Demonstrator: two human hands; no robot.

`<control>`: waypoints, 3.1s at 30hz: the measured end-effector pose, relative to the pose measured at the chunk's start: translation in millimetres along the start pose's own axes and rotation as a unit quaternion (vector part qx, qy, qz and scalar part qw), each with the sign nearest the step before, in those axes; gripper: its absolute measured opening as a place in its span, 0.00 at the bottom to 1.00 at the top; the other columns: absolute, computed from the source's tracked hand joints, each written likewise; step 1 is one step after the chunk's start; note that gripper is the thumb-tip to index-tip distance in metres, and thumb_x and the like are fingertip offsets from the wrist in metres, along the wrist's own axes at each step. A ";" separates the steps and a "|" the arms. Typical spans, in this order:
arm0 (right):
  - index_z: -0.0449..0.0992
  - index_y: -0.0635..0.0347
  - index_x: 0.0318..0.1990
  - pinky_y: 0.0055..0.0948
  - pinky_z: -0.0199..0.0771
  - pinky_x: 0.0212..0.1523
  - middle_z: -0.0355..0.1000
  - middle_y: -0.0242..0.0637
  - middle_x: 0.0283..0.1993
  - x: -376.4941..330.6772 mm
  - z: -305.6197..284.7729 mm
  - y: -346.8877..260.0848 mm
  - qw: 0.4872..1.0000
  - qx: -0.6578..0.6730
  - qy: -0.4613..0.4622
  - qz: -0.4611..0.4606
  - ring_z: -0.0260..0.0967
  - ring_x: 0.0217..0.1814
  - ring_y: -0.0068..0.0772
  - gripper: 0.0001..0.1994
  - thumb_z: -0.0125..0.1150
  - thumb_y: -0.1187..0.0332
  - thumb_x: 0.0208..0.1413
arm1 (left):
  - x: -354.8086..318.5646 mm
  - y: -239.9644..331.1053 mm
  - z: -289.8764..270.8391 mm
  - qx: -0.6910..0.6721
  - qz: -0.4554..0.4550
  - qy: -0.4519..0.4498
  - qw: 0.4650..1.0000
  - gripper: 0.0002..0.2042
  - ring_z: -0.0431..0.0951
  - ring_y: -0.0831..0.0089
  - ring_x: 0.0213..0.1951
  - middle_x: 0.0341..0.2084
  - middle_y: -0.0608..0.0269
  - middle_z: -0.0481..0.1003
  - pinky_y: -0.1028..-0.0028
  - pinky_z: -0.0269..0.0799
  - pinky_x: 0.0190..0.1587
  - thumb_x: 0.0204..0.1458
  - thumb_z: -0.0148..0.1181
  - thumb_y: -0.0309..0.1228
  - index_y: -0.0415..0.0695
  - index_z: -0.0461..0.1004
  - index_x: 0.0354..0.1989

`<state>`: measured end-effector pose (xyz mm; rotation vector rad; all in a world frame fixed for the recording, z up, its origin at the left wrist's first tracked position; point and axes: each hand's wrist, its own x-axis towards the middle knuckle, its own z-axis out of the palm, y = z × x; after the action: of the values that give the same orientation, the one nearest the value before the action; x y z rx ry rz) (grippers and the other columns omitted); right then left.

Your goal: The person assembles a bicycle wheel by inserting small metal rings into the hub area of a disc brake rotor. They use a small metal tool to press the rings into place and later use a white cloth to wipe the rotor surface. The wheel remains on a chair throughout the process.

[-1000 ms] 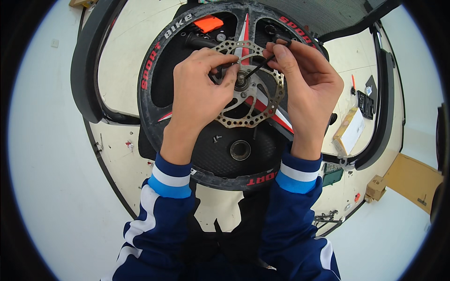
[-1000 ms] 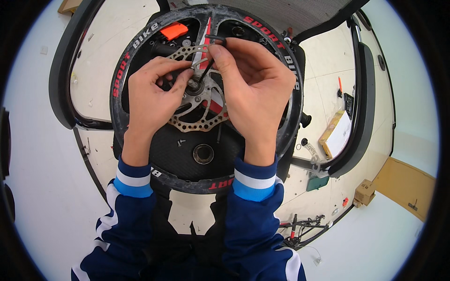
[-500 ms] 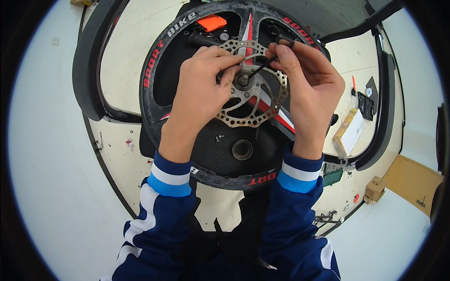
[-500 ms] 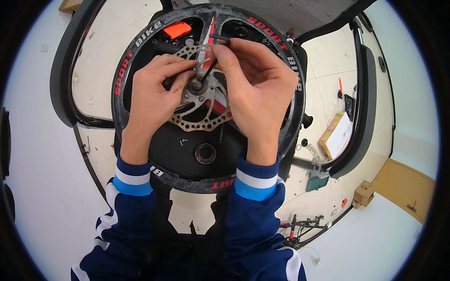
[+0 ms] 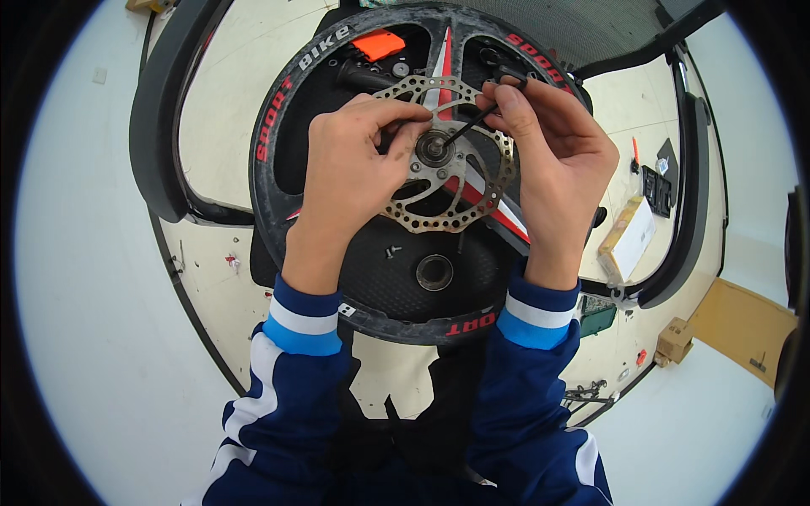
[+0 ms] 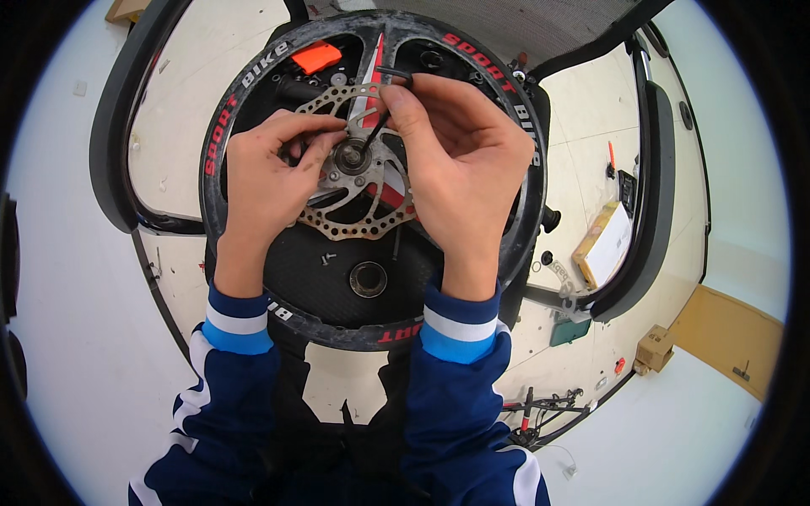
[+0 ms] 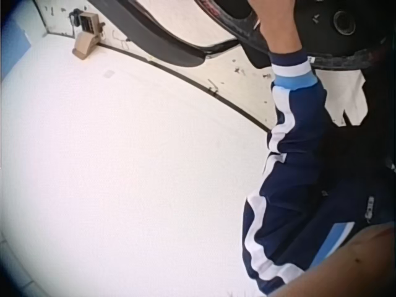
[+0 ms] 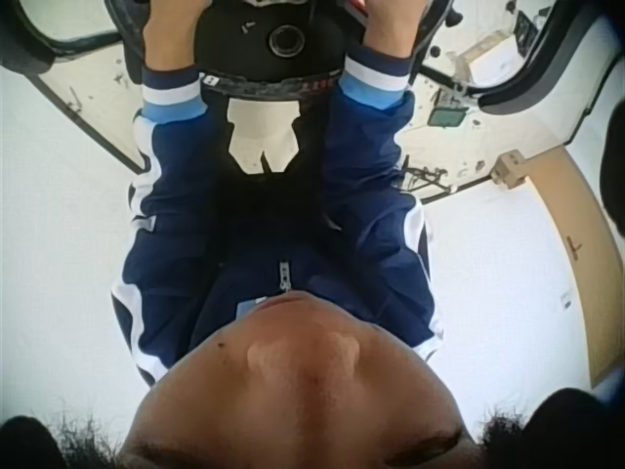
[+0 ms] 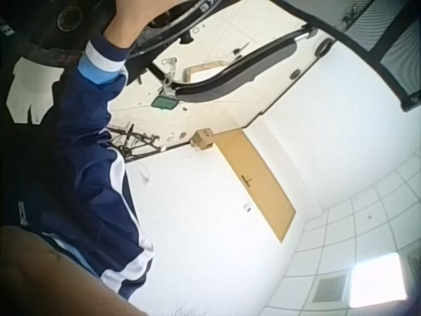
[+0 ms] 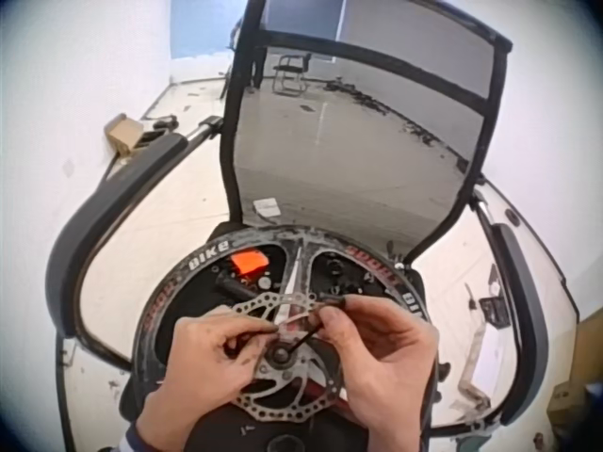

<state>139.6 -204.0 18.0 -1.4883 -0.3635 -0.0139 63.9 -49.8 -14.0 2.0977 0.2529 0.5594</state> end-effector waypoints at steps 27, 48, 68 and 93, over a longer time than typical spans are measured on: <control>0.81 0.73 0.44 0.21 0.80 0.44 0.82 0.42 0.39 0.9 14.1 -0.8 0.998 0.038 -0.001 -0.047 0.81 0.41 0.25 0.08 0.67 0.79 0.58 | 2.3 6.0 4.9 -0.032 -0.020 0.019 0.999 0.15 0.71 0.84 0.24 0.30 0.62 0.85 0.82 0.66 0.29 0.46 0.71 0.21 0.41 0.81 0.44; 0.80 0.72 0.46 0.29 0.85 0.47 0.82 0.46 0.41 2.0 3.8 -6.9 0.992 -0.058 -0.066 -0.094 0.82 0.45 0.35 0.08 0.64 0.79 0.61 | -0.4 10.0 11.1 -0.030 0.011 0.022 0.999 0.13 0.76 0.82 0.24 0.30 0.62 0.85 0.82 0.66 0.28 0.45 0.71 0.20 0.40 0.83 0.41; 0.83 0.68 0.38 0.22 0.81 0.39 0.83 0.40 0.33 0.0 13.7 -2.5 0.978 -0.148 -0.060 -0.133 0.83 0.35 0.28 0.06 0.70 0.79 0.52 | 0.2 9.3 14.3 0.000 0.053 0.036 0.998 0.16 0.78 0.68 0.24 0.27 0.55 0.79 0.74 0.71 0.28 0.43 0.70 0.20 0.42 0.83 0.44; 0.84 0.68 0.39 0.21 0.79 0.39 0.83 0.39 0.33 -0.5 10.0 -0.5 0.990 -0.111 -0.064 -0.060 0.81 0.34 0.24 0.07 0.71 0.78 0.52 | 7.9 10.6 8.0 -0.041 0.053 0.015 0.998 0.12 0.80 0.68 0.31 0.33 0.54 0.82 0.73 0.74 0.35 0.45 0.67 0.16 0.37 0.83 0.40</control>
<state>136.7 -194.5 18.8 -1.6903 -0.5699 -0.0568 74.3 -58.5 -6.6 2.0327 0.1344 0.6525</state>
